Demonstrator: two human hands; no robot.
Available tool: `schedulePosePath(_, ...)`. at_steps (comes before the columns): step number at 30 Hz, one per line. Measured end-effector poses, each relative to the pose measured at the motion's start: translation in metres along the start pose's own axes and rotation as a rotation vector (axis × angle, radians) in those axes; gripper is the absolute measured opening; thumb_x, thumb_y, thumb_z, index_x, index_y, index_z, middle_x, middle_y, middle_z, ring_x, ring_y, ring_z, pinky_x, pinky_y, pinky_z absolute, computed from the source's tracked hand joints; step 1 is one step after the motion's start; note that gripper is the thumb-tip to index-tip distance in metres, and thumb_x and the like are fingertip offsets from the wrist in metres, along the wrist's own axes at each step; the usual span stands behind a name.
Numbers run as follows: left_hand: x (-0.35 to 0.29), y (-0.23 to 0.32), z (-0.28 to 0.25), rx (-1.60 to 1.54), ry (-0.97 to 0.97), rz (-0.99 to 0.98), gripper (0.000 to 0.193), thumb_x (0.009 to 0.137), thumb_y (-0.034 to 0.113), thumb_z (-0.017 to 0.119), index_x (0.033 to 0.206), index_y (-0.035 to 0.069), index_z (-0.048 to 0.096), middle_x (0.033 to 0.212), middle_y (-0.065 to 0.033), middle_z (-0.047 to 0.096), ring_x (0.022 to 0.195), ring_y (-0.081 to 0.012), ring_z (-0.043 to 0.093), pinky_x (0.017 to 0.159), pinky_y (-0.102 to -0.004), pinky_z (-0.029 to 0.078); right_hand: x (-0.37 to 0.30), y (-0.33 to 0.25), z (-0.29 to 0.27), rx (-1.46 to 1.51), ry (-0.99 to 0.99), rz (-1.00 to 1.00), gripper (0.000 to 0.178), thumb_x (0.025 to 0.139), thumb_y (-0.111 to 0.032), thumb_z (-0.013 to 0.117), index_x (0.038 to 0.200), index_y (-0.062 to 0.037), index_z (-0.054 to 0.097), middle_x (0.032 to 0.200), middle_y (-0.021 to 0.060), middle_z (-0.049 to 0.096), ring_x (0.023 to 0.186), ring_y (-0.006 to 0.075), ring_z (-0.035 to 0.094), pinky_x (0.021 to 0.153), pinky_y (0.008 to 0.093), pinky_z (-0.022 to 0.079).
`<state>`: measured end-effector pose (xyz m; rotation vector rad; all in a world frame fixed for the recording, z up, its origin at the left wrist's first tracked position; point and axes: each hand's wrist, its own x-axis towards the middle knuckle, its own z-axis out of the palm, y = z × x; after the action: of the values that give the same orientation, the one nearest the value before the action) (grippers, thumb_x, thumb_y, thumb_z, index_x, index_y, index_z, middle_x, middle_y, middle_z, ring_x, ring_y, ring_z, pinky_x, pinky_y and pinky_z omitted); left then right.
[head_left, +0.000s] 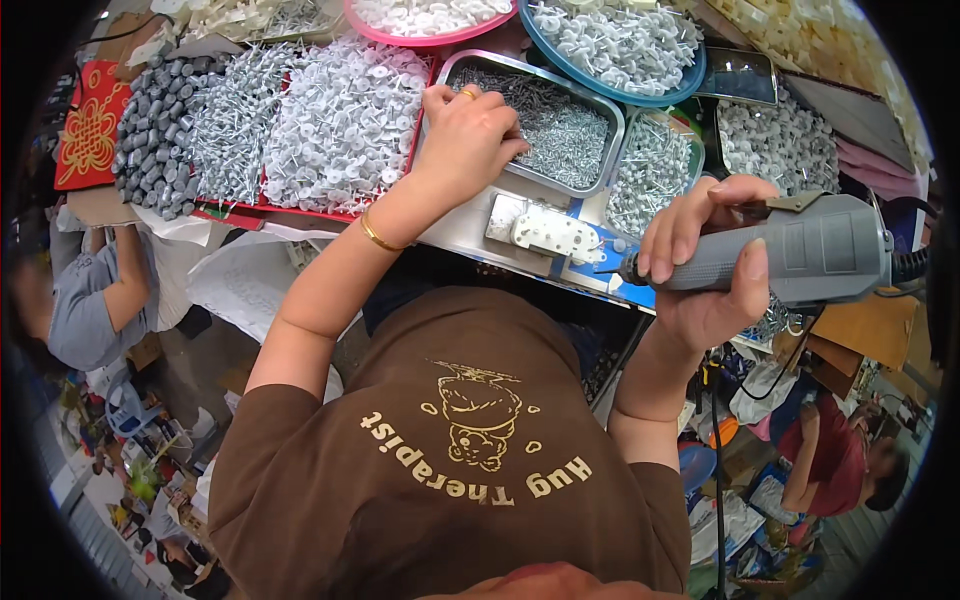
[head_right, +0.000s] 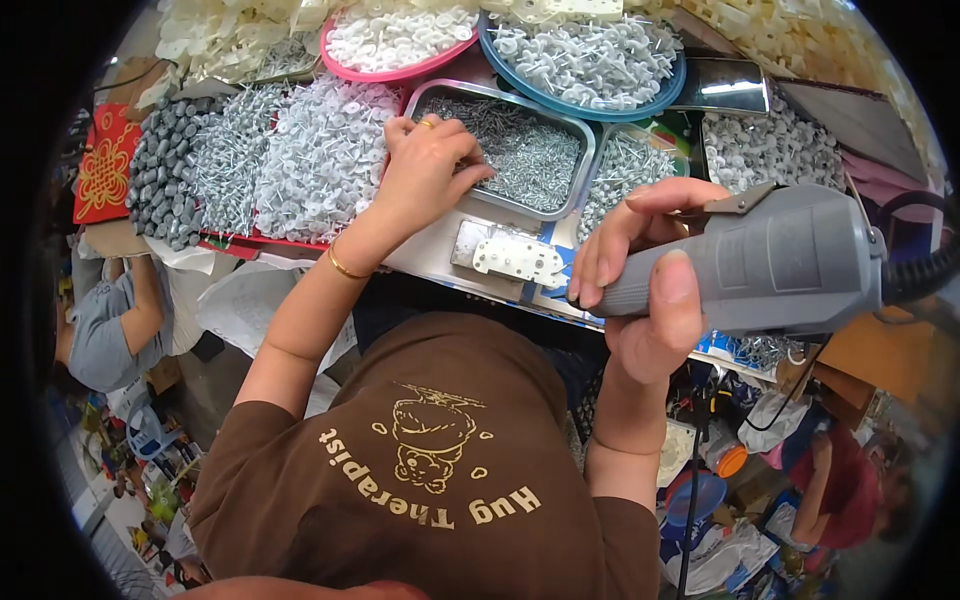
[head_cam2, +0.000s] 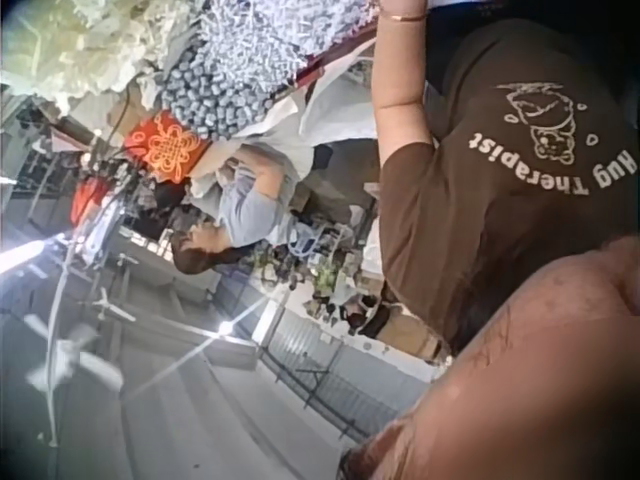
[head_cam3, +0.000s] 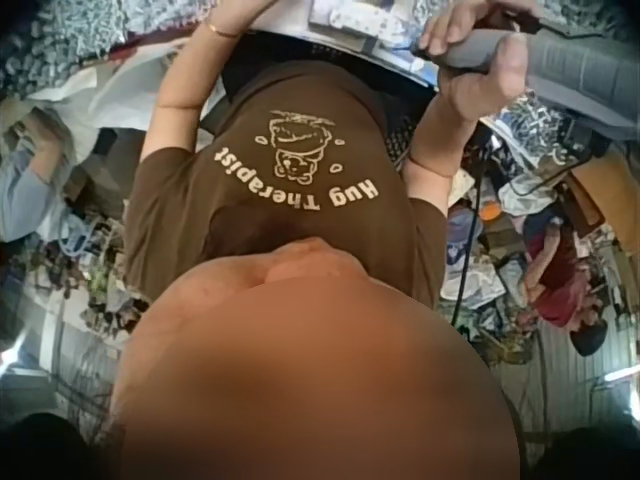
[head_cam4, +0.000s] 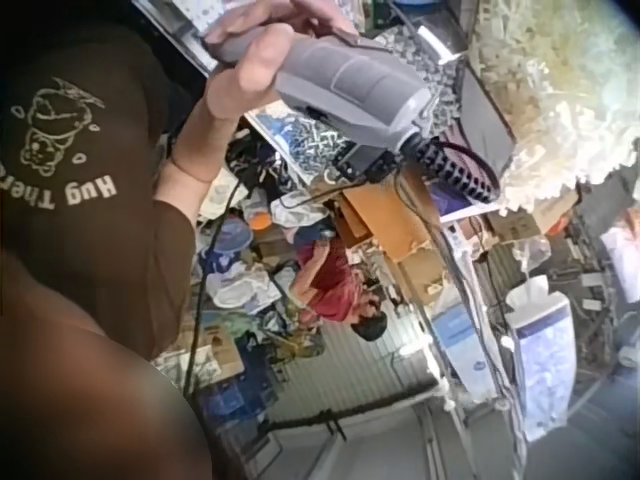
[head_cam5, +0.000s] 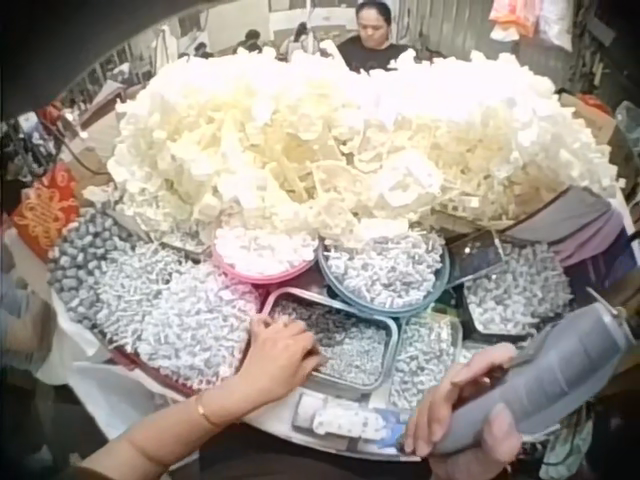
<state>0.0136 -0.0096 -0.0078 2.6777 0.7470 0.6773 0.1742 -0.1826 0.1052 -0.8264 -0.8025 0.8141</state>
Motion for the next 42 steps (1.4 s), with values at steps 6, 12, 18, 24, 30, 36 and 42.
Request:
schedulePosePath(6, -0.007, 0.002, -0.016, -0.046, 0.021, -0.021, 0.011, 0.082, 0.024, 0.079, 0.081, 0.016, 0.071, 0.081, 0.0035, 0.064, 0.085, -0.0186, 0.057, 0.091, -0.0412, 0.028, -0.001, -0.008, 0.000, -0.073, -0.063, 0.049, 0.058, 0.095, -0.048, 0.056, 0.118, 0.0042, 0.045, 0.072, 0.0105, 0.051, 0.050, 0.0155, 0.051, 0.046, 0.0306, 0.047)
schedulePosePath(12, -0.016, 0.039, -0.037, -0.335, -0.003, 0.114, 0.008, 0.081, 0.020, 0.079, 0.089, 0.019, 0.075, 0.090, 0.0049, 0.070, 0.088, -0.0142, 0.059, 0.093, -0.0397, 0.027, 0.000, 0.012, 0.000, -0.173, 0.051, 0.088, 0.066, 0.090, -0.064, 0.059, 0.097, 0.0006, 0.048, 0.065, 0.0063, 0.048, 0.046, 0.0147, 0.046, 0.043, 0.0290, 0.045)
schedulePosePath(18, -0.030, 0.071, -0.030, -0.475, -0.094, 0.256, 0.014, 0.077, 0.023, 0.083, 0.086, 0.020, 0.074, 0.085, 0.0087, 0.065, 0.091, -0.0139, 0.059, 0.092, -0.0424, 0.027, -0.011, 0.006, 0.016, -0.127, 0.100, -0.010, 0.078, 0.090, -0.074, 0.048, 0.102, 0.0037, 0.051, 0.060, 0.0053, 0.048, 0.043, 0.0137, 0.046, 0.039, 0.0282, 0.041)
schedulePosePath(24, -0.030, 0.082, -0.022, -0.380, -0.043, 0.315, 0.015, 0.076, 0.026, 0.082, 0.078, 0.018, 0.069, 0.084, 0.0090, 0.063, 0.092, -0.0131, 0.058, 0.095, -0.0470, 0.028, -0.017, 0.004, 0.016, -0.166, 0.107, 0.007, 0.082, 0.087, -0.076, 0.052, 0.103, 0.0046, 0.051, 0.059, 0.0052, 0.047, 0.043, 0.0141, 0.046, 0.040, 0.0285, 0.043)
schedulePosePath(30, -0.030, 0.087, -0.015, -0.462, -0.098, 0.267, 0.015, 0.079, 0.021, 0.079, 0.086, 0.016, 0.067, 0.094, 0.0052, 0.064, 0.098, -0.0169, 0.059, 0.098, -0.0484, 0.028, -0.018, 0.005, 0.019, -0.399, 0.113, 0.006, 0.078, 0.085, -0.075, 0.058, 0.097, 0.0020, 0.051, 0.060, 0.0054, 0.048, 0.045, 0.0136, 0.047, 0.042, 0.0274, 0.043)
schedulePosePath(36, -0.029, 0.076, -0.005, -0.560, -0.293, 0.219, 0.035, 0.084, 0.017, 0.075, 0.112, 0.011, 0.055, 0.100, -0.0024, 0.066, 0.106, -0.0237, 0.060, 0.101, -0.0488, 0.028, -0.023, 0.016, 0.009, -0.349, 0.034, 0.034, 0.071, 0.085, -0.072, 0.063, 0.088, -0.0030, 0.047, 0.064, 0.0052, 0.047, 0.048, 0.0126, 0.046, 0.044, 0.0253, 0.041)
schedulePosePath(42, -0.028, 0.077, -0.007, -0.575, -0.309, 0.206, 0.040, 0.084, 0.016, 0.076, 0.114, 0.009, 0.050, 0.100, -0.0044, 0.066, 0.108, -0.0245, 0.061, 0.100, -0.0474, 0.028, -0.023, 0.017, 0.001, -0.282, -0.012, 0.082, 0.076, 0.084, -0.074, 0.061, 0.096, 0.0003, 0.050, 0.063, 0.0050, 0.050, 0.048, 0.0129, 0.048, 0.044, 0.0267, 0.043)
